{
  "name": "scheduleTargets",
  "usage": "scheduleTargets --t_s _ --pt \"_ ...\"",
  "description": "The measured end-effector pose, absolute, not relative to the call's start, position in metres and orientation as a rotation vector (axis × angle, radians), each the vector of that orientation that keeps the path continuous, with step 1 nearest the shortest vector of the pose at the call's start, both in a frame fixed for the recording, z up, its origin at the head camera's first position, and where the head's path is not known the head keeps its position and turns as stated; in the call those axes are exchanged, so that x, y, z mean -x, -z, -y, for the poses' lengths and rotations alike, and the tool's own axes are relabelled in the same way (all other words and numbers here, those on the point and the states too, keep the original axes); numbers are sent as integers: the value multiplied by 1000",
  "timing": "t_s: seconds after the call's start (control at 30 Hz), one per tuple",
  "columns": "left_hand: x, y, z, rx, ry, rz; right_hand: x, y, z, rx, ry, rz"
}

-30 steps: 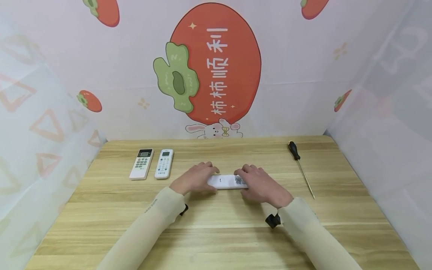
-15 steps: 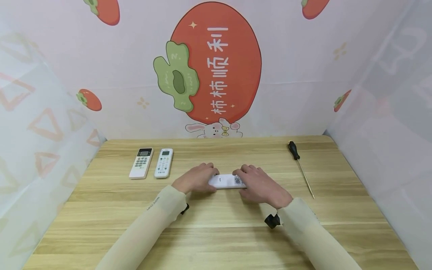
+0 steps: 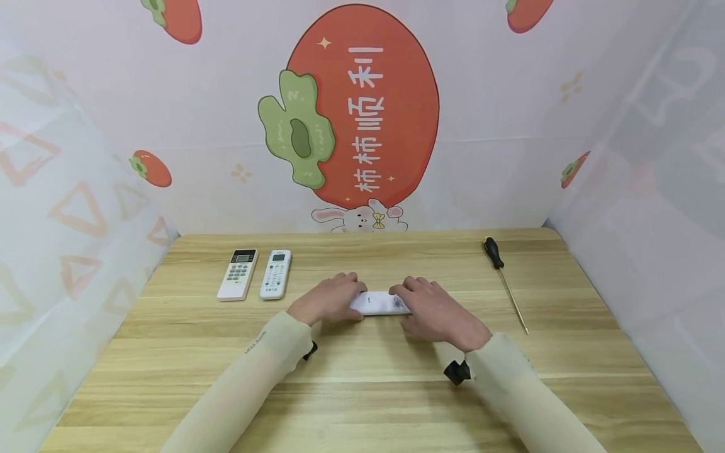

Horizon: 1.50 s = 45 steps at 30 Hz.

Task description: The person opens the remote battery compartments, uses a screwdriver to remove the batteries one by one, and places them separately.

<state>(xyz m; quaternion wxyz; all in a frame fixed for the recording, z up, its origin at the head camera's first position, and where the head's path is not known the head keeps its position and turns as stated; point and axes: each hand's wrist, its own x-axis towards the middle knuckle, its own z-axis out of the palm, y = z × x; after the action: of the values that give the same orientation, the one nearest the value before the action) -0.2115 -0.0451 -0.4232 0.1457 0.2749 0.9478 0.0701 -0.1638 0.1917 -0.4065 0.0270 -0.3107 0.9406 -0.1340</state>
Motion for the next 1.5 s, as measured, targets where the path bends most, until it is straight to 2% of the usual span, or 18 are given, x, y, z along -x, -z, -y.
scheduleTargets --t_s 1.17,1.5 --pt "221 430 53 -290 -287 -2906 164 409 -191 942 397 -2877" --pt "217 431 41 -282 -298 -2905 166 410 -190 963 389 -2875"
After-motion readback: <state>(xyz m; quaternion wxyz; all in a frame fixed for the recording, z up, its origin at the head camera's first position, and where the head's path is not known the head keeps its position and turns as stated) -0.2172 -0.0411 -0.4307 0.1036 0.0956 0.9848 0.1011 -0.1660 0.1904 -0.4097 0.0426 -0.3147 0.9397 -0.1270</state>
